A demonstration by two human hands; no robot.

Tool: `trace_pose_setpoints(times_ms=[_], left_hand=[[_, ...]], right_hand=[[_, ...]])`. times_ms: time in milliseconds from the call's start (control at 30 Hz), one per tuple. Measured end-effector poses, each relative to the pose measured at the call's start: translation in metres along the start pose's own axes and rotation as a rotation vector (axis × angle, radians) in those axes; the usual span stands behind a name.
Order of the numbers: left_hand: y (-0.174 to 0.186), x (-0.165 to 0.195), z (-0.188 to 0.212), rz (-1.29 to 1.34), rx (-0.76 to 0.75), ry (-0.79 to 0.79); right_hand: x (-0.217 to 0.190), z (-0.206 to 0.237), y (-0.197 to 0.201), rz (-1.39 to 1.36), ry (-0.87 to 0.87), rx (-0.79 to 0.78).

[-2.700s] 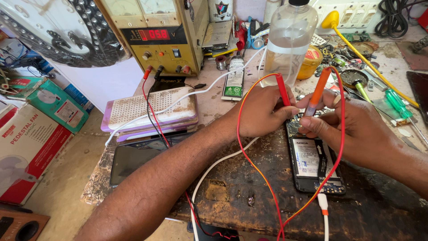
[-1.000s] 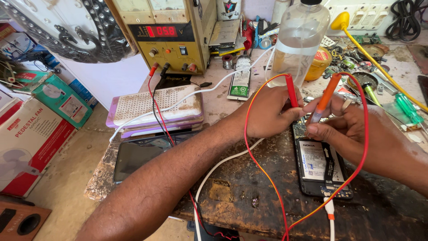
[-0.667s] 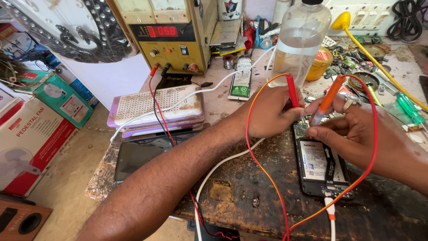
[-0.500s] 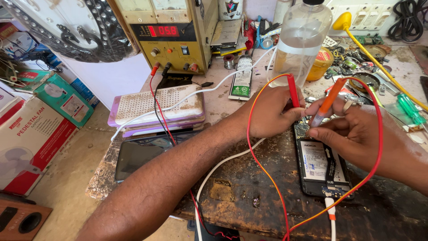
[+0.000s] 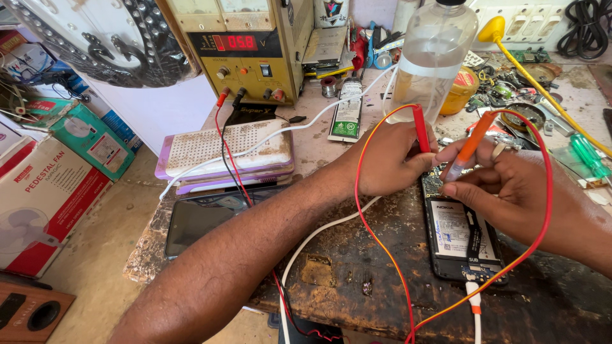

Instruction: The person probes the exposed circuit board of a disassembled Nokia phone with multimeter test leads, checking points on the board while the phone rests on the workbench. They then lift the phone, hold it in one hand, and use tweezers to work on small components on the board, turning the phone to reach different areas.

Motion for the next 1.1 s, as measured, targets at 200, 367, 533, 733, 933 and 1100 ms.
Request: trace_pose_setpoints(times_ms=[200,367,533,733,933,1100], left_hand=[[0.001,0.001,0.000,0.009,-0.024,0.020],[0.001,0.003,0.000,-0.010,-0.013,-0.011],[0.001,0.002,0.000,-0.027,0.007,-0.058],[-0.001,0.000,-0.001,-0.021,0.004,-0.040],[-0.001,0.001,-0.001,-0.027,-0.006,-0.020],[-0.001,0.000,-0.001,0.001,0.010,-0.015]], right_hand=[[-0.002,0.003,0.006,0.335,-0.150,0.019],[-0.014,0.006,0.008,0.406,-0.140,0.013],[-0.009,0.006,0.008,0.381,-0.169,0.019],[0.006,0.000,0.005,0.237,-0.088,0.004],[0.008,-0.002,0.006,0.227,-0.070,0.026],[0.013,0.000,0.008,0.357,-0.156,0.004]])
Point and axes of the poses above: each hand's wrist, its own z-axis away from the middle knuckle, its own y-axis out of the back of the hand, x = y × z, the point moved 7 cm from there along -z, towards the middle knuckle, and after that the axes turned 1 degree about -z, right-handed, at the moved point
